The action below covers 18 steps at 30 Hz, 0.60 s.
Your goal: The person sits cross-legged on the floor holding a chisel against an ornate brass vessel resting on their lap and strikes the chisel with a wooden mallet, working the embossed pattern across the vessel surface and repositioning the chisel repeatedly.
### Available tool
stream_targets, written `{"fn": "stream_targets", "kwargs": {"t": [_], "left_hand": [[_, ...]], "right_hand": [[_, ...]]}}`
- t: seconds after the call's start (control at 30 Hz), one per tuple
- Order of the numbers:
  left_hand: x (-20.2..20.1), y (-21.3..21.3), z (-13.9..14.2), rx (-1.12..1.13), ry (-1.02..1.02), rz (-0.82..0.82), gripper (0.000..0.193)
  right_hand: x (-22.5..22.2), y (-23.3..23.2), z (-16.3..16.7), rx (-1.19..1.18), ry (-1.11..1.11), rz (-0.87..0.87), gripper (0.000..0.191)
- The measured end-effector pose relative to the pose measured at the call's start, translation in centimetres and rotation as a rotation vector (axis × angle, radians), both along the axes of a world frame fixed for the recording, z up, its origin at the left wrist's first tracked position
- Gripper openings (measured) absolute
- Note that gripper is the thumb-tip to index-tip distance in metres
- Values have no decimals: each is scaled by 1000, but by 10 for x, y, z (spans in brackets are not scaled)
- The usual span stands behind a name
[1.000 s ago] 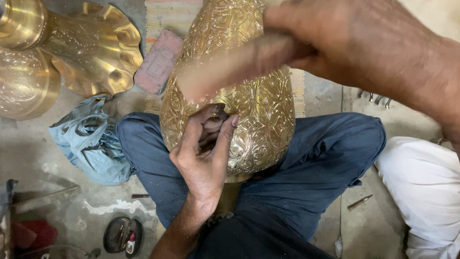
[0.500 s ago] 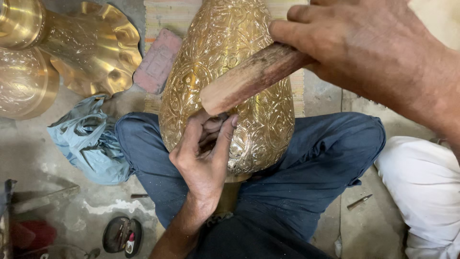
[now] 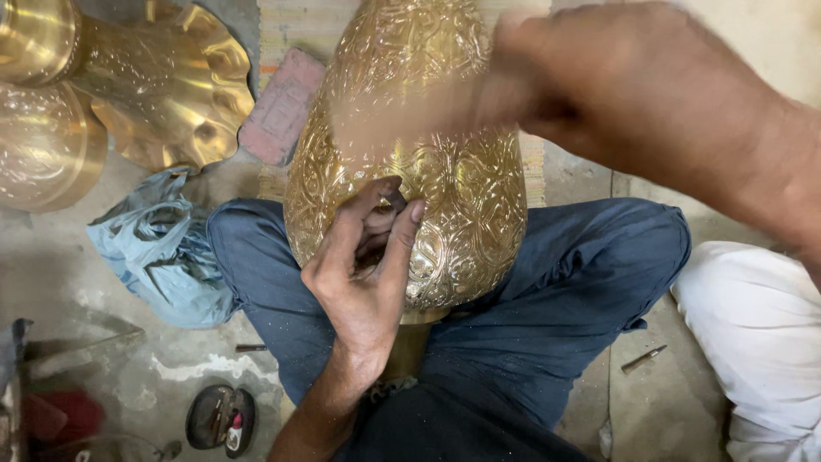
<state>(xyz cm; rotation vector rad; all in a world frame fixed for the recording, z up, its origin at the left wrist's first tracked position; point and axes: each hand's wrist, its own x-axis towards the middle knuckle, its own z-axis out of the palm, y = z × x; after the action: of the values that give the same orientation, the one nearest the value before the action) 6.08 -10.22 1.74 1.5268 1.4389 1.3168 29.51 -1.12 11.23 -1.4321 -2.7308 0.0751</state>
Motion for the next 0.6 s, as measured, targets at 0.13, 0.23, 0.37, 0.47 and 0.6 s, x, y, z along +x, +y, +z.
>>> {"fn": "stream_targets", "kwargs": {"t": [0.13,0.23,0.37,0.47,0.6], "left_hand": [[0,0,1,-22,-15,-11,31],[-1,0,1,14,20,-21,30],[-2,0,1,0,-21,-39,30],[-2,1,0,25,60,-24,25],[-3,2,-2,29,13,-53,29]], "right_hand": [[3,-1,-3,66,111,26,32],[3,-1,-6,-120,206,-105,35],[-1,-1,-7,-96,135,-110,33],[-3,-1,-7,89,-9,39,29],[-1,-1,-7,92,161,26,28]]}}
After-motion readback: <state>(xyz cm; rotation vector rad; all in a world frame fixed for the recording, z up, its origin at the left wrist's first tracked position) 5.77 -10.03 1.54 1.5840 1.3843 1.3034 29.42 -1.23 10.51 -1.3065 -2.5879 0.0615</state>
